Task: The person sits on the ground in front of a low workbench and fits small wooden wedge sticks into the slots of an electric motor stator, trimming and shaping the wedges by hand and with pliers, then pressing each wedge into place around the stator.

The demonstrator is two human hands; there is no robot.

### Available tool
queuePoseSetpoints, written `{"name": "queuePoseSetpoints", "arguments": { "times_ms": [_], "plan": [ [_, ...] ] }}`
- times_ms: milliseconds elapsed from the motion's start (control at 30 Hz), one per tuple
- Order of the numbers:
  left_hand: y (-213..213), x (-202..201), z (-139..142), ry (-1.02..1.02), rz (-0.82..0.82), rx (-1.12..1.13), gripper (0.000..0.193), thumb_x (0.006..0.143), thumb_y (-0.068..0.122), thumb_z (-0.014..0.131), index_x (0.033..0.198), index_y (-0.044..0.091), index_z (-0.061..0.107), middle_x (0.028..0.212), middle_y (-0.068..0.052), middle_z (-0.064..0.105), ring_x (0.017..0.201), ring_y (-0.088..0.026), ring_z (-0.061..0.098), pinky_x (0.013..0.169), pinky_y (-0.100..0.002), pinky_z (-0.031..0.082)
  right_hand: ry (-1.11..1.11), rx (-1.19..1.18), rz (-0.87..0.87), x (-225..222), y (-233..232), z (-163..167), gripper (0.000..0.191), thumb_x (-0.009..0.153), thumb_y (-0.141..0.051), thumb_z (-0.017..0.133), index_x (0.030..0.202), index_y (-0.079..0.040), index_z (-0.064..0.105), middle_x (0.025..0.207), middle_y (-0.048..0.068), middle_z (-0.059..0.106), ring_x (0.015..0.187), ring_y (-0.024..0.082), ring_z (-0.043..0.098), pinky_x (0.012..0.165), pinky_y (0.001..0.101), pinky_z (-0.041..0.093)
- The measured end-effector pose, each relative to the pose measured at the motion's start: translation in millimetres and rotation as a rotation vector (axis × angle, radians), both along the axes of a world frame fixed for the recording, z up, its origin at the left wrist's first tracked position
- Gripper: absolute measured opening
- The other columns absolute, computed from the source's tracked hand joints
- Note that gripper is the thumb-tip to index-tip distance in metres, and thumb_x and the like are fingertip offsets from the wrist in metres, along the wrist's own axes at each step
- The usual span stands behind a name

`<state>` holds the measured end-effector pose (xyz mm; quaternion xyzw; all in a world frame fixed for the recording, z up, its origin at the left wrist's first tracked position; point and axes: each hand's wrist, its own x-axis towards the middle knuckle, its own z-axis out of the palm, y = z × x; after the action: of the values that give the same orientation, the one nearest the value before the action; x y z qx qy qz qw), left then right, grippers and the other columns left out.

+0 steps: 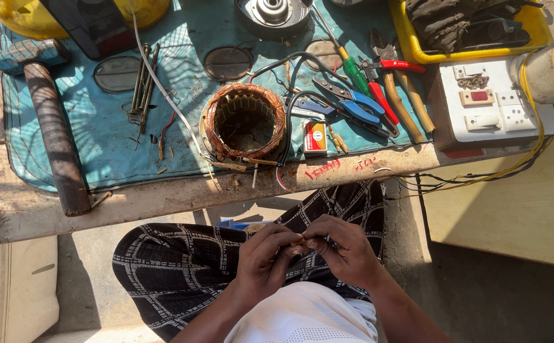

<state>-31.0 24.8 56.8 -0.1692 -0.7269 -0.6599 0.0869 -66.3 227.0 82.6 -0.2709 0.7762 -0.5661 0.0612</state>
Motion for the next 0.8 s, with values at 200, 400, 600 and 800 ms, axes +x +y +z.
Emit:
{"name": "queuePoseSetpoints", "arguments": {
  "times_ms": [200, 400, 600, 800],
  "plan": [
    [4.2, 0.2, 0.5, 0.015, 0.086, 0.030, 0.014, 0.094, -0.004, 0.072, 0.106, 0.000, 0.069, 0.096, -0.012, 0.071, 0.081, -0.016, 0.072, 0.065, -0.028, 0.057, -0.021, -0.011, 0.003, 3.6, -2.5, 3.4, 0.022, 0.090, -0.006, 0.077, 0.110, -0.002, 0.068, 0.092, 0.009, 0.070, 0.078, 0.019, 0.073, 0.066, 0.0283, 0.059],
    [10.6, 0.5, 2.4, -0.069, 0.096, 0.085, 0.007, 0.095, -0.007, 0.068, 0.096, -0.001, 0.067, 0.091, -0.011, 0.070, 0.077, -0.015, 0.068, 0.066, -0.027, 0.055, 0.125, 0.108, -0.098, 5.8, -7.8, 0.0, 0.021, 0.087, 0.006, 0.071, 0.107, -0.001, 0.068, 0.093, 0.010, 0.069, 0.077, 0.019, 0.072, 0.063, 0.0280, 0.059],
    [17.9, -4.0, 4.5, -0.098, 0.113, 0.099, 0.008, 0.094, -0.010, 0.065, 0.093, -0.002, 0.066, 0.087, -0.010, 0.066, 0.072, -0.015, 0.067, 0.062, -0.027, 0.056, 0.357, 0.133, -0.173, 8.6, -10.7, -10.9, 0.024, 0.081, 0.012, 0.067, 0.100, -0.002, 0.064, 0.088, 0.009, 0.065, 0.075, 0.023, 0.064, 0.065, 0.0324, 0.054],
    [16.8, -7.3, 6.9, 0.024, 0.090, 0.052, 0.012, 0.089, -0.012, 0.065, 0.093, -0.001, 0.064, 0.089, -0.010, 0.065, 0.075, -0.016, 0.066, 0.064, -0.027, 0.054, 0.214, 0.056, -0.180, 7.7, -8.1, -16.2, 0.016, 0.087, 0.009, 0.068, 0.099, -0.001, 0.065, 0.088, 0.009, 0.066, 0.074, 0.019, 0.066, 0.064, 0.0284, 0.055]
  ]
}}
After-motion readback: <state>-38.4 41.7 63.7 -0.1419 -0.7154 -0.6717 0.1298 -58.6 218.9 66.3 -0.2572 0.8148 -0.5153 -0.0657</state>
